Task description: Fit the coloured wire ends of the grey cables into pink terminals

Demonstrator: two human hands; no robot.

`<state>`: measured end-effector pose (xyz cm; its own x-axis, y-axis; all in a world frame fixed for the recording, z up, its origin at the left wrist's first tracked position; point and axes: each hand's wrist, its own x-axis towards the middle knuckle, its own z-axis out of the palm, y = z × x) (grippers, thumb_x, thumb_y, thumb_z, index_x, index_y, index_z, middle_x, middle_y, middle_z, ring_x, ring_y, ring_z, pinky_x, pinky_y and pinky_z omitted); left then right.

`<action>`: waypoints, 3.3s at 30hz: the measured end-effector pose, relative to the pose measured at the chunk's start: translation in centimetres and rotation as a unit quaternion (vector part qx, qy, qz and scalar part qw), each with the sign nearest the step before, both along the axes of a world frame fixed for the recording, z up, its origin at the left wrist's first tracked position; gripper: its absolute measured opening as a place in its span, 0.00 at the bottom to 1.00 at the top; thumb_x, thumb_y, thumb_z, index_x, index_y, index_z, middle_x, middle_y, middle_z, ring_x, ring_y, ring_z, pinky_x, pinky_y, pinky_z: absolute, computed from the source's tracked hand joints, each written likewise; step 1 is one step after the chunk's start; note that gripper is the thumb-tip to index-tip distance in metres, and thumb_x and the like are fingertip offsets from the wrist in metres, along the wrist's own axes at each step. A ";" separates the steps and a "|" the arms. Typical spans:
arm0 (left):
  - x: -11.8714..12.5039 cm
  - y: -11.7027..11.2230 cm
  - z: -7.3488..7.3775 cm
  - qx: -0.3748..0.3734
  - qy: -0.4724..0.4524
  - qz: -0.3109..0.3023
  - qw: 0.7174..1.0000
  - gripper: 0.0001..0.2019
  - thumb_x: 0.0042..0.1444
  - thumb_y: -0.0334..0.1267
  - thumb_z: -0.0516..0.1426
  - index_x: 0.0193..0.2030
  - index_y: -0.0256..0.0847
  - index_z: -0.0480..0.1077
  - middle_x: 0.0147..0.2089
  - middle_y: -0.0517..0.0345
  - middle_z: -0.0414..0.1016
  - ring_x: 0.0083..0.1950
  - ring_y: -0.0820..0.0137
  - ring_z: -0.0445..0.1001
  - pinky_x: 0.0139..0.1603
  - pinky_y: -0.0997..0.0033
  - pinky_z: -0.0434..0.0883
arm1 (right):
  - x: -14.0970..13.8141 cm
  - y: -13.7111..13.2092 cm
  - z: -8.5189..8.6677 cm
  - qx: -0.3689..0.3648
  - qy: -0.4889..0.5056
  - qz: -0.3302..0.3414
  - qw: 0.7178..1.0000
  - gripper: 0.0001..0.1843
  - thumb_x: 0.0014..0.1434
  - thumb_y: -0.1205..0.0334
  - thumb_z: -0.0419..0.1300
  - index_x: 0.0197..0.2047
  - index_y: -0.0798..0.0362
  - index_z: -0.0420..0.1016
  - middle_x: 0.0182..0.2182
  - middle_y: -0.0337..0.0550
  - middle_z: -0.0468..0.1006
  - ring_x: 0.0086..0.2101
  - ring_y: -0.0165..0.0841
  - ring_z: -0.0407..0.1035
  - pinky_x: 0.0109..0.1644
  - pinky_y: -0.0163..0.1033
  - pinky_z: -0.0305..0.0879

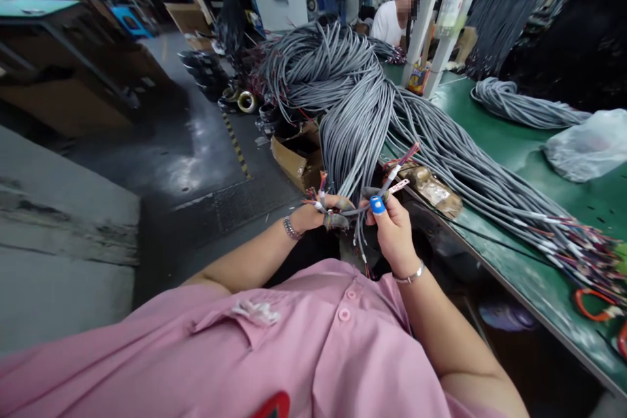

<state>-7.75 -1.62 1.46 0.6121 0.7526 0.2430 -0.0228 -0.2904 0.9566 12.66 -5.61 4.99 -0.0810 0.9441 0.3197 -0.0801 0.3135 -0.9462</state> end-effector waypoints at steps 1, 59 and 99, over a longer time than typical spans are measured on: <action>-0.2 -0.2 0.0 -0.002 -0.004 0.004 1.000 0.16 0.50 0.43 0.65 0.42 0.34 0.77 0.40 0.49 0.78 0.40 0.67 0.75 0.43 0.69 0.71 | 0.2 -0.3 -0.3 -0.004 0.004 -0.004 1.000 0.15 0.63 0.51 0.57 0.46 0.50 0.74 0.32 0.40 0.76 0.24 0.27 0.59 0.29 0.36 0.60; 6.2 1.5 -3.6 -0.228 -0.061 0.177 0.956 0.17 0.50 0.48 0.64 0.25 0.33 0.75 0.22 0.54 0.74 0.21 0.75 0.67 0.25 0.74 0.65 | 2.0 4.7 -8.2 -0.199 0.058 -0.033 0.978 0.16 0.52 0.49 0.66 0.27 0.53 0.73 0.19 0.32 0.65 0.20 0.25 0.56 0.25 0.33 0.55; 6.7 3.3 -2.3 -0.302 -0.095 0.113 0.942 0.12 0.46 0.42 0.66 0.26 0.32 0.76 0.18 0.55 0.72 0.19 0.76 0.66 0.22 0.76 0.58 | 4.9 7.1 -9.7 -0.256 0.249 -0.021 0.934 0.25 0.58 0.37 0.56 0.37 0.52 0.77 0.29 0.40 0.75 0.23 0.26 0.63 0.27 0.33 0.63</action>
<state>-1.01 1.64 -0.85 0.4091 0.8941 -0.1825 -0.2133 0.2882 0.9335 17.57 1.48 -4.74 -0.0024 0.9825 -0.1860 -0.5483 -0.1569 -0.8214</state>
